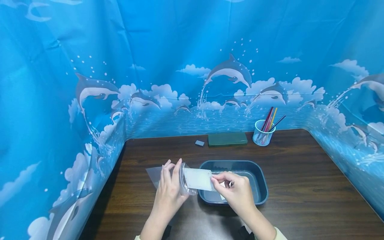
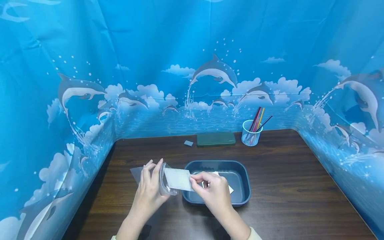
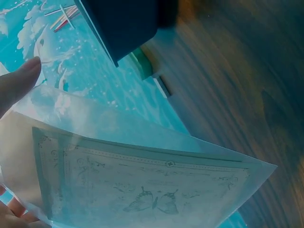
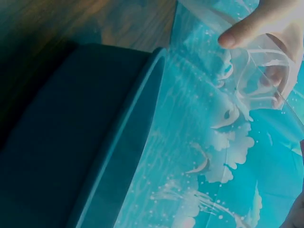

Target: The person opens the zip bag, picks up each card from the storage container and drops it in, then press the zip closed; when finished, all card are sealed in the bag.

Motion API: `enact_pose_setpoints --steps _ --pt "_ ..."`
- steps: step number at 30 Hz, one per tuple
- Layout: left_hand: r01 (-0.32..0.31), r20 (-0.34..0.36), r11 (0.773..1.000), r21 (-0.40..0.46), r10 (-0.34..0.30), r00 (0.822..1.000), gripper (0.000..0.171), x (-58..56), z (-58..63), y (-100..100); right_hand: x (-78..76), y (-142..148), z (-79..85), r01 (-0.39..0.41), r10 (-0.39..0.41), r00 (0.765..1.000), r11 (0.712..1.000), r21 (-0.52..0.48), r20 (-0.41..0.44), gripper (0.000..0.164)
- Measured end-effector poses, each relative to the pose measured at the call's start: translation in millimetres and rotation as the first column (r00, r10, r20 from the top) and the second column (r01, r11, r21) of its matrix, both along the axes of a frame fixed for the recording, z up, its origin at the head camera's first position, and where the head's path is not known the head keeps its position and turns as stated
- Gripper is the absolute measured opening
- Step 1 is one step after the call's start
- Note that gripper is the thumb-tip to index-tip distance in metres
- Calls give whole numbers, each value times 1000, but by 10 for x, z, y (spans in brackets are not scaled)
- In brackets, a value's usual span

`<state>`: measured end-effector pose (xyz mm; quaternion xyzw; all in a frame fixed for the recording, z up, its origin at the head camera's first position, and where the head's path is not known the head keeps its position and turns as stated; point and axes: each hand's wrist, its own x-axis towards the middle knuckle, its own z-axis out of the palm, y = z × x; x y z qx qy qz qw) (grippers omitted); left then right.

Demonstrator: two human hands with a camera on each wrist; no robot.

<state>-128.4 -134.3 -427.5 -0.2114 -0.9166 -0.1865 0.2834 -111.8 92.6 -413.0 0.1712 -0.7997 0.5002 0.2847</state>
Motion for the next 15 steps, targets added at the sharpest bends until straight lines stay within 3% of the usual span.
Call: enact_pose_setpoints --steps 6,15 --pt "37 -2 999 -7 -37 999 121 24 5 65 4 -64 -61 -11 11 997 1000 4 72 15" --pt "114 -42 993 -24 -115 992 118 71 -16 165 8 -206 -225 -64 64 996 998 -12 64 14"
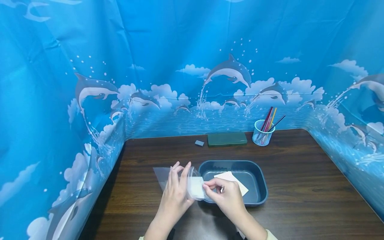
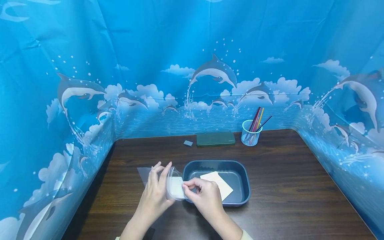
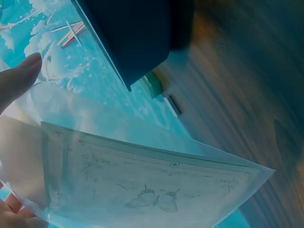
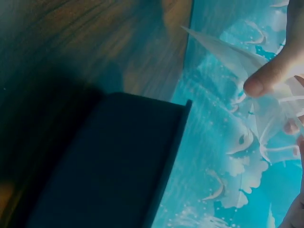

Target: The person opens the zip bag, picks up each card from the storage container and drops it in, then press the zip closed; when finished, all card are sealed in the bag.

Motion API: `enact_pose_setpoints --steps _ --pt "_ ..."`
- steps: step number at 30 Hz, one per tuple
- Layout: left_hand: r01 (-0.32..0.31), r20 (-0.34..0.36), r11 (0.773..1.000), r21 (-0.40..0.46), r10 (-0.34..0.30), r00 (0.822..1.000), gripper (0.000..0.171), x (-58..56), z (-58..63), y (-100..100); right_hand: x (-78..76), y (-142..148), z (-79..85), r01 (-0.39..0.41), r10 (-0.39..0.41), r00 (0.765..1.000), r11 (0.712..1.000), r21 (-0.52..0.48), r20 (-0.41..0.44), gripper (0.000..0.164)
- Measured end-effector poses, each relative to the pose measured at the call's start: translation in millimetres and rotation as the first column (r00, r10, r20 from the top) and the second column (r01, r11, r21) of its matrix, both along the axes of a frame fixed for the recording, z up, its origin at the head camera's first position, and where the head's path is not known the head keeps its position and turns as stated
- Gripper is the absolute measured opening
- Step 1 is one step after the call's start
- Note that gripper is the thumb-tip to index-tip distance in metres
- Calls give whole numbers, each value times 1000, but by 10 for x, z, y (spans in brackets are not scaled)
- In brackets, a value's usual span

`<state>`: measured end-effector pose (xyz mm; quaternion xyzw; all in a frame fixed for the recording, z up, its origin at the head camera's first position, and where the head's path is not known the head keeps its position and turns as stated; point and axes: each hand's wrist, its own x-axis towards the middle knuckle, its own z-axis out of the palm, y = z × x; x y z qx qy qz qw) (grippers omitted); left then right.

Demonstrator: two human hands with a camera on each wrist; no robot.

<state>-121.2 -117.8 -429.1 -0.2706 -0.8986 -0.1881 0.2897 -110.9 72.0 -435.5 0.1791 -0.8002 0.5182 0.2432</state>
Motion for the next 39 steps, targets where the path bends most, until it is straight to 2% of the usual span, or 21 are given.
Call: enact_pose_setpoints --steps 11,17,22,25,28,32,35,39 --pt "52 4 998 -39 -52 999 117 21 -58 77 -28 -67 -93 -40 37 997 998 42 68 11" --pt "73 -6 996 -59 -73 997 119 49 -68 135 -41 -90 -101 -122 113 989 988 92 100 10" --pt "79 0 995 -63 -79 997 122 70 -79 160 -62 -61 -121 -168 155 982 977 130 108 8" --pt "62 17 996 -66 -61 998 125 52 -86 132 -97 3 -113 -177 164 979 979 101 123 8" --pt "21 46 998 -60 -18 999 124 17 -92 58 -167 130 -104 -135 124 982 988 72 140 9" --pt "-51 92 997 -54 56 994 124 -33 -91 -90 -292 366 -141 3 -26 985 991 136 169 13" --pt "-90 120 995 -48 95 988 125 -62 -88 -198 -380 528 -213 68 -131 962 965 255 241 19" --pt "-111 133 993 -37 115 984 125 -89 -92 -295 -466 672 -346 27 -180 921 914 405 345 26"
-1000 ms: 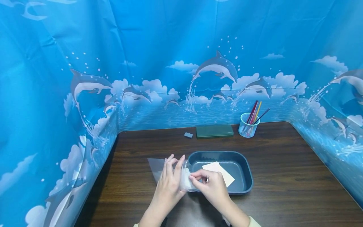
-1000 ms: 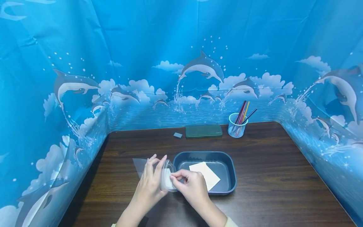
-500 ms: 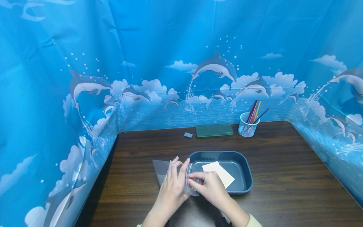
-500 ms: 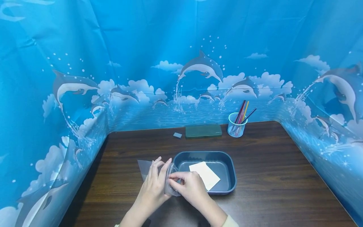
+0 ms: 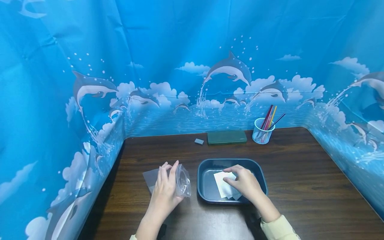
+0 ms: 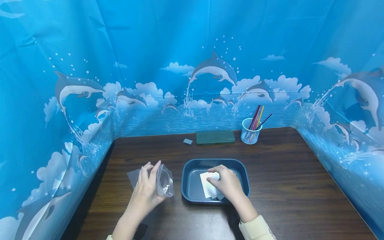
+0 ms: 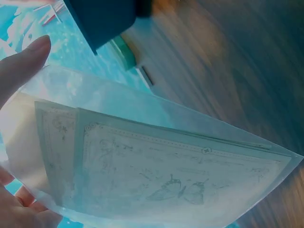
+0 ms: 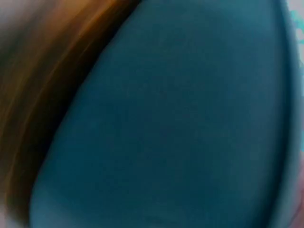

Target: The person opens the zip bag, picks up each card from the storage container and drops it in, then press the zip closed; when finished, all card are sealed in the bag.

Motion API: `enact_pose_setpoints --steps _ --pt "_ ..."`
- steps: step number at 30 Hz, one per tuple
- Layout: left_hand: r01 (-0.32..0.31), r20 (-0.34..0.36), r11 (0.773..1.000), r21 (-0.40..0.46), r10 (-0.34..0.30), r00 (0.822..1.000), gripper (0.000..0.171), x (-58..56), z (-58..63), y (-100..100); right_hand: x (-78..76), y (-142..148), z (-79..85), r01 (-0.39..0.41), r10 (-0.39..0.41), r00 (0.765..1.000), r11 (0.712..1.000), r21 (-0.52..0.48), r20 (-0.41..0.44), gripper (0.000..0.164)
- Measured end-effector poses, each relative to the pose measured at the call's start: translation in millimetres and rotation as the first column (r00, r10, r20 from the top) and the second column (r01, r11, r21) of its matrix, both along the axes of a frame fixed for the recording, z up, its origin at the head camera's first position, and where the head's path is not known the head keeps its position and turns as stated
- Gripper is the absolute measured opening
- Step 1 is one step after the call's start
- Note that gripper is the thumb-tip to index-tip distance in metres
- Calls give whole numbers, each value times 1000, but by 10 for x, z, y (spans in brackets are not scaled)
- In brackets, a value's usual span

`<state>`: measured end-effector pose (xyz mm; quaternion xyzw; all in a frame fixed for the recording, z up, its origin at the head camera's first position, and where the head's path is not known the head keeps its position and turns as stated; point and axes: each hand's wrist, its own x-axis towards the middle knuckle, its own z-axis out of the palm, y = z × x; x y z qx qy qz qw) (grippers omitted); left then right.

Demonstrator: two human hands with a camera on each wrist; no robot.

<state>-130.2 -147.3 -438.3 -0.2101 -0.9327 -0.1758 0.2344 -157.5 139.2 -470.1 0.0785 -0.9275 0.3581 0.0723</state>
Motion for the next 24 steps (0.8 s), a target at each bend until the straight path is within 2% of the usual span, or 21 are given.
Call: enact_pose_setpoints --steps 5,13,24 --pt "-4 -14 1000 5 4 1000 123 -15 -23 -47 -82 47 -158 -61 54 996 994 86 72 34" --pt "-9 2 1000 9 9 1000 122 -8 -47 -60 -187 49 -282 -134 106 984 970 203 141 55" --pt "-14 -10 1000 9 14 1000 122 2 -37 -66 -224 30 -291 -148 105 972 969 196 211 59"
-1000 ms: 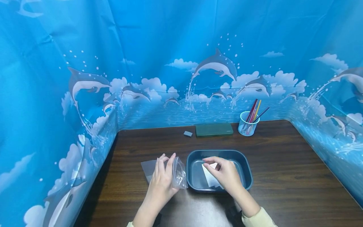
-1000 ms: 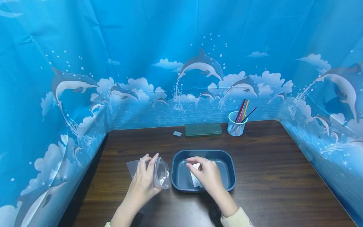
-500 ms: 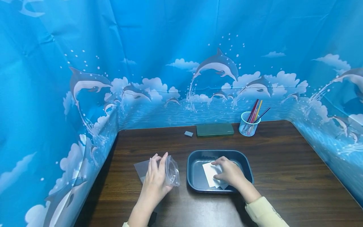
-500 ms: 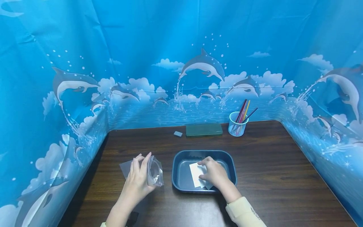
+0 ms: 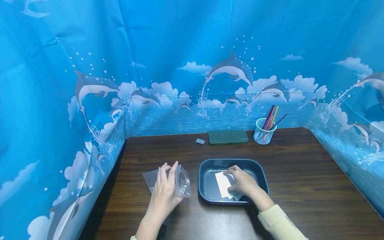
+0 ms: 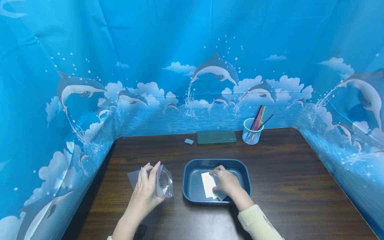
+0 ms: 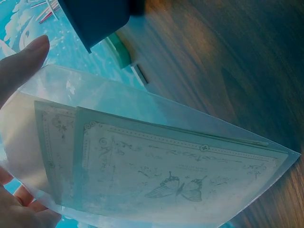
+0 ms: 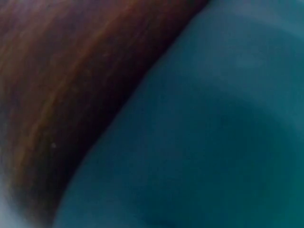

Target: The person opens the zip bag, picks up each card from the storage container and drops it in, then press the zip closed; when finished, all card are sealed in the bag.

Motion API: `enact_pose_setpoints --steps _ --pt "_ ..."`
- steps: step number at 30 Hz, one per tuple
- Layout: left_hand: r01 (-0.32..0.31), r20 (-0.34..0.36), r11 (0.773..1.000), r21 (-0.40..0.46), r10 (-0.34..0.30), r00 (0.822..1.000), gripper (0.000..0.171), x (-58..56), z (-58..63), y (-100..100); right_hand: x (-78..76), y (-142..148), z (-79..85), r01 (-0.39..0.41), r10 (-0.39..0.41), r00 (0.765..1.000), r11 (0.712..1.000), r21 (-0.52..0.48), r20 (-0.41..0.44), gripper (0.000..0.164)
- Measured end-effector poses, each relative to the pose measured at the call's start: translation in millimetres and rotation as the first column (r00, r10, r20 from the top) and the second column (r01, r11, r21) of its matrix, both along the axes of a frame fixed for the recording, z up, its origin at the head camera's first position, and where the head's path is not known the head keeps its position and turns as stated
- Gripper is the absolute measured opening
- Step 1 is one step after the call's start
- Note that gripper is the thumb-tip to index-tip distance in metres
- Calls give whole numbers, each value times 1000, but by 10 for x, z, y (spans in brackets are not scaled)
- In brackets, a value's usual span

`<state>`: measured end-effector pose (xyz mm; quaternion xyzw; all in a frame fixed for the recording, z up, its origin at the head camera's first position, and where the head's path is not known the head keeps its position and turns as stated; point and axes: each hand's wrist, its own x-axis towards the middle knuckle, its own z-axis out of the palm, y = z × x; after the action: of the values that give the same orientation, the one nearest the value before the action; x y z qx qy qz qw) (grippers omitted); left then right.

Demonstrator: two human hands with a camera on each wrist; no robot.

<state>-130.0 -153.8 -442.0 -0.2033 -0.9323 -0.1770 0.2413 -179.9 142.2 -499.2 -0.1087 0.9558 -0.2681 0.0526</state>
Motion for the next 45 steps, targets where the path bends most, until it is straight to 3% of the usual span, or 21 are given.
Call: enact_pose_setpoints --steps 17,23,31,45 --pt "-7 -7 1000 4 7 1000 121 0 1 -18 -26 53 -10 103 -104 994 994 25 29 77" --pt "-13 14 1000 2 12 1000 122 12 3 -18 -29 61 -23 111 -111 993 994 14 36 74" --pt "11 -26 1000 7 -10 1000 123 6 6 -24 -29 84 -16 151 -151 986 989 6 71 77" --pt "6 -31 1000 10 -6 999 122 11 15 -15 10 76 -9 196 -197 980 980 16 20 75"
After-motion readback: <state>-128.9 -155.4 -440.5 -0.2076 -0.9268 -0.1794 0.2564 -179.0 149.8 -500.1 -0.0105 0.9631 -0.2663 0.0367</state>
